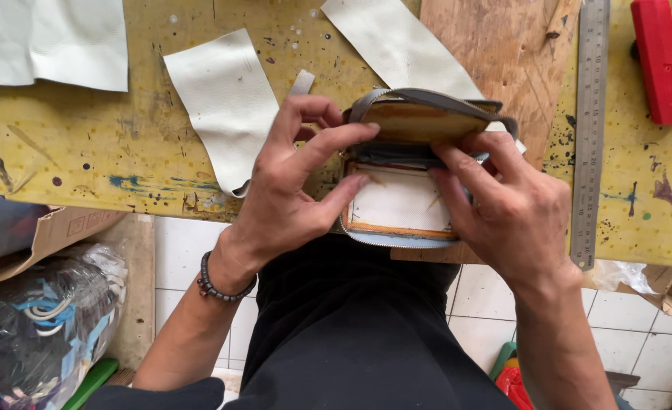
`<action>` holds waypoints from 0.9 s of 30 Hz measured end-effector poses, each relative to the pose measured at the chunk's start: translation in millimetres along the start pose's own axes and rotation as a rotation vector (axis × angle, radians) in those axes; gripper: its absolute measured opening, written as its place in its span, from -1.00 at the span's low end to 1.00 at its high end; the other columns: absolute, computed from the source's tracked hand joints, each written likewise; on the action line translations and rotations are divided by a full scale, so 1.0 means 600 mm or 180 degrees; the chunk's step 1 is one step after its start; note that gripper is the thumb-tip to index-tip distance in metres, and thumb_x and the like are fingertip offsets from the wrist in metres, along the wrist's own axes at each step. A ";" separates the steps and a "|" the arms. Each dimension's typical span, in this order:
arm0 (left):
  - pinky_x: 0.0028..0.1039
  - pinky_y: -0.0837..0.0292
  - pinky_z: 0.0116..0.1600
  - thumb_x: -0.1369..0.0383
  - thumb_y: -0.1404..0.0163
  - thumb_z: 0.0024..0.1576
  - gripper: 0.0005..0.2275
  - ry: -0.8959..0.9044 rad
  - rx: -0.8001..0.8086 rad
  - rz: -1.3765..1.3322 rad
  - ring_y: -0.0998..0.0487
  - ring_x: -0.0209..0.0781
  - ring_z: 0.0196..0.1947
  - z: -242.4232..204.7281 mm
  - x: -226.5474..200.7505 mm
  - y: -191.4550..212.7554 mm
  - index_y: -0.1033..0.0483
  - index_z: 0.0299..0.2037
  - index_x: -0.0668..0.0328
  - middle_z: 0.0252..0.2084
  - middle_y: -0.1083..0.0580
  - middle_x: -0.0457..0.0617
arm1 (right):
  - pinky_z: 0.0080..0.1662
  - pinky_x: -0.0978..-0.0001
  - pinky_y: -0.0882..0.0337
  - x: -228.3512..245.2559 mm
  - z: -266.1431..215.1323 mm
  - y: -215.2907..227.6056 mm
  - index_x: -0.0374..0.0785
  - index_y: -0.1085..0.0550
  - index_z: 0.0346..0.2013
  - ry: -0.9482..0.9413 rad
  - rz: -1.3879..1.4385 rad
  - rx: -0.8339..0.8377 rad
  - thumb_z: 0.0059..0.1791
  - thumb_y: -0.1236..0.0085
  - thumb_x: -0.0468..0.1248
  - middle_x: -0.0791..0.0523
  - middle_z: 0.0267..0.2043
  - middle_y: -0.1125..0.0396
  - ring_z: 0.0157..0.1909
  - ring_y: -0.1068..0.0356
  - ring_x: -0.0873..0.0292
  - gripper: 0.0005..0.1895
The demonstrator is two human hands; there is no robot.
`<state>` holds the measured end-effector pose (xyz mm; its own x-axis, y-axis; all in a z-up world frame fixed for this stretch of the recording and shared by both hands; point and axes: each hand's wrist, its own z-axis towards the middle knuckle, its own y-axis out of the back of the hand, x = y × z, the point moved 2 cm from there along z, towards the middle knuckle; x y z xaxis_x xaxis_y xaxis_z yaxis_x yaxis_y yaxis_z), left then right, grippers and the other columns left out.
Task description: The person handles a small patterned pouch, opening and closing the zipper to check its function. They then use a metal ruler and a wooden stick to measure the pouch and a separate strip of white leather on a workbench.
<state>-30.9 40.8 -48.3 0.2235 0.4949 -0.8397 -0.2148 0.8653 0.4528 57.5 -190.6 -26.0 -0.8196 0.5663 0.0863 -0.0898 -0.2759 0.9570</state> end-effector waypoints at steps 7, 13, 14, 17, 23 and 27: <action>-0.31 -0.49 0.29 0.62 -0.16 0.16 -0.59 0.0178 -0.0095 -0.0187 -0.40 -0.01 0.24 0.018 -0.011 0.000 -0.45 0.22 0.16 0.15 -0.26 0.11 | -0.33 0.43 -0.29 -0.012 0.002 0.006 -0.54 -0.65 -0.14 -0.0483 0.1799 -0.0384 0.07 -0.45 -0.62 -0.15 -0.14 -0.45 -0.39 -0.25 0.18 -0.89; -0.43 -0.70 0.12 0.59 -0.16 0.13 -0.67 0.0561 -0.0430 -0.0612 -0.43 -0.13 0.16 0.019 -0.019 -0.005 -0.33 0.02 0.18 0.12 -0.27 0.08 | -0.05 0.23 -0.48 -0.007 0.002 0.018 -0.43 -0.64 -0.19 -0.0153 0.1708 -0.0134 0.07 -0.35 -0.55 -0.11 -0.11 -0.47 -0.12 -0.48 0.00 -0.95; -0.45 -0.68 0.14 0.57 -0.17 0.13 -0.63 0.0695 -0.0485 -0.0782 -0.41 -0.16 0.20 0.016 -0.018 -0.007 -0.29 0.05 0.14 0.14 -0.27 0.06 | -0.07 0.26 -0.46 -0.004 0.002 0.020 -0.38 -0.65 -0.18 -0.0186 0.1578 -0.0095 0.08 -0.36 -0.46 -0.08 -0.10 -0.48 -0.12 -0.48 0.01 -0.97; -0.44 -0.63 0.23 0.51 -0.20 0.13 -0.56 0.0825 -0.0468 -0.1008 -0.42 -0.18 0.25 0.014 -0.016 -0.014 -0.23 0.13 0.12 0.22 -0.29 0.03 | -0.21 0.37 -0.42 0.012 0.013 0.032 -0.39 -0.64 -0.17 -0.0270 0.1560 -0.0184 0.11 -0.32 -0.42 -0.07 -0.10 -0.50 -0.28 -0.42 0.11 -0.94; -0.44 -0.59 0.30 0.53 0.03 0.30 -0.72 0.0760 -0.0342 -0.1326 -0.48 -0.16 0.22 0.009 -0.027 -0.011 -0.34 0.21 0.21 0.17 -0.40 0.03 | -0.03 0.40 -0.50 0.049 0.034 0.023 -0.46 -0.52 -0.01 -0.1056 0.2649 -0.0002 0.13 -0.14 -0.36 -0.04 -0.04 -0.52 -0.10 -0.56 0.12 -0.80; -0.23 -0.64 0.22 0.69 -0.06 0.24 -0.67 -0.0464 -0.0243 -0.0287 -0.56 0.07 0.08 -0.008 -0.027 -0.023 -0.42 0.18 0.27 0.06 -0.49 0.16 | 0.01 0.38 -0.59 0.060 0.028 0.010 -0.49 -0.41 0.05 -0.2014 0.4028 -0.0378 0.11 -0.01 -0.06 -0.03 -0.06 -0.43 -0.06 -0.49 0.12 -0.51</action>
<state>-36.0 20.5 -42.0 0.3793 0.4268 -0.8210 -0.2581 0.9009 0.3491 37.2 -159.0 -12.4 0.0032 0.1297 0.9915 0.4300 -0.8954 0.1157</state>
